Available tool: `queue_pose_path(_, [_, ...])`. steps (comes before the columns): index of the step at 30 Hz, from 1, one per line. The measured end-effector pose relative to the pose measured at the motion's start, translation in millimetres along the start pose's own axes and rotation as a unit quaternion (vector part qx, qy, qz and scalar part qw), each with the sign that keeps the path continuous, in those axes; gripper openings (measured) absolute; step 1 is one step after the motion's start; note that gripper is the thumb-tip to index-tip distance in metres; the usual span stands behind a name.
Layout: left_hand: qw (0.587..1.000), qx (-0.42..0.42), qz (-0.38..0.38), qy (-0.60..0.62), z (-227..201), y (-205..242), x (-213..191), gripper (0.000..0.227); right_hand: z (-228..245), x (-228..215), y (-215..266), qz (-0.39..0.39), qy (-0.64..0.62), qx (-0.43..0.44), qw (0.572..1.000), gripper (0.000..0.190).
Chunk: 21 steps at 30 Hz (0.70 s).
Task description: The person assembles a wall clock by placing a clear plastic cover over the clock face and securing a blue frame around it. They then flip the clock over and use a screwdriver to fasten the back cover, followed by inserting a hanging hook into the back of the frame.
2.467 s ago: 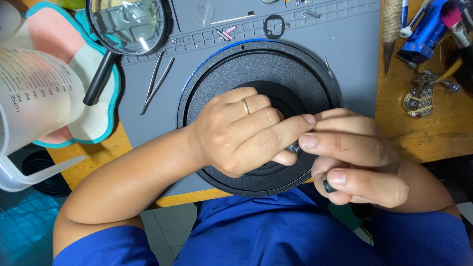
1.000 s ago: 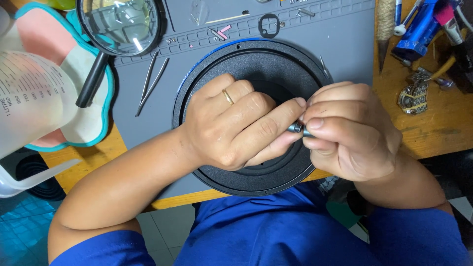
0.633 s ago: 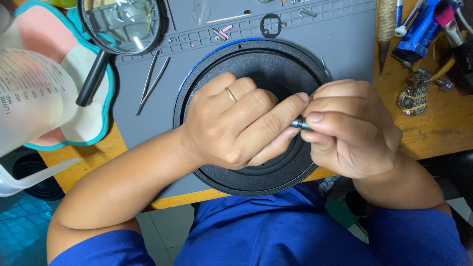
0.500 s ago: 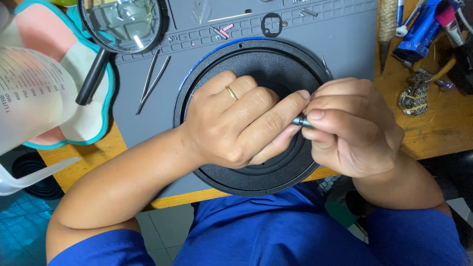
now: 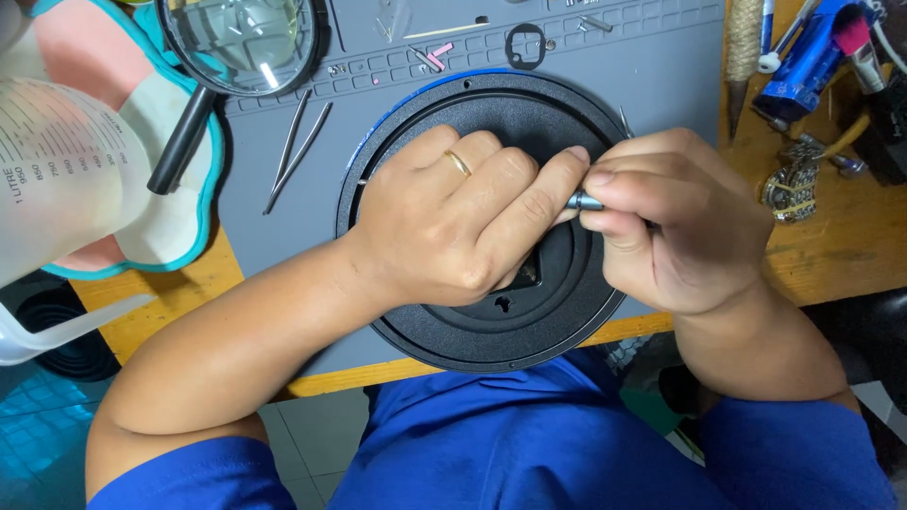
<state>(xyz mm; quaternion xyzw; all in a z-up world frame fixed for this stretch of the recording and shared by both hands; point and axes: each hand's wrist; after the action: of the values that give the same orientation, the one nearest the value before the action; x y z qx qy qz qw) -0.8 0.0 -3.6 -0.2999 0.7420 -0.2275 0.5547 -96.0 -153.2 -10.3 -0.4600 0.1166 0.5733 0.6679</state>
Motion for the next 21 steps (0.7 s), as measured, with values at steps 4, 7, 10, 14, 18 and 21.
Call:
queue_pose_path(4, [1.000, -0.013, 0.004, 0.005, -0.8, -0.7, -0.1, 0.027, -0.3, -0.1, -2.4, 0.007, -0.008, -0.003, 1.000, 0.010])
queue_pose_path(7, [1.000, -0.016, 0.005, 0.006, -1.0, 0.1, 0.7, 0.027, 1.2, -0.7, -4.7, 0.017, -0.009, -0.010, 1.000, 0.010])
queue_pose_path(10, [1.000, -0.012, 0.006, 0.020, -0.8, 1.4, 2.2, 0.026, 2.0, -0.3, -6.7, 0.019, -0.010, -0.012, 1.000, 0.012])
queue_pose_path(14, [1.000, -0.013, 0.009, 0.007, -1.2, 1.9, 2.2, 0.026, 2.3, -0.2, -7.7, 0.020, -0.019, -0.014, 1.000, 0.011])
queue_pose_path(18, [1.000, -0.013, 0.016, 0.000, -1.0, 1.3, 1.4, 0.027, 0.8, 0.9, -8.4, 0.018, -0.027, -0.019, 0.999, 0.011])
queue_pose_path(21, [1.000, -0.015, 0.016, 0.000, -1.7, 1.5, 1.0, 0.025, 2.6, 2.7, -7.1, 0.009, -0.047, 0.004, 0.999, 0.010])
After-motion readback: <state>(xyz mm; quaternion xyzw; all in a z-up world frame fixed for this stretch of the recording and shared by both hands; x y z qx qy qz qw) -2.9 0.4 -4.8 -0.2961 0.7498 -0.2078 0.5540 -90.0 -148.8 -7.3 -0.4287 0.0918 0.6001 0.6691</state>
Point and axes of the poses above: each hand's wrist, its own y-axis away from the middle knuckle, its own x-axis out of the palm, z = x × y, and after that the axes turned 9 degrees about y, right-handed
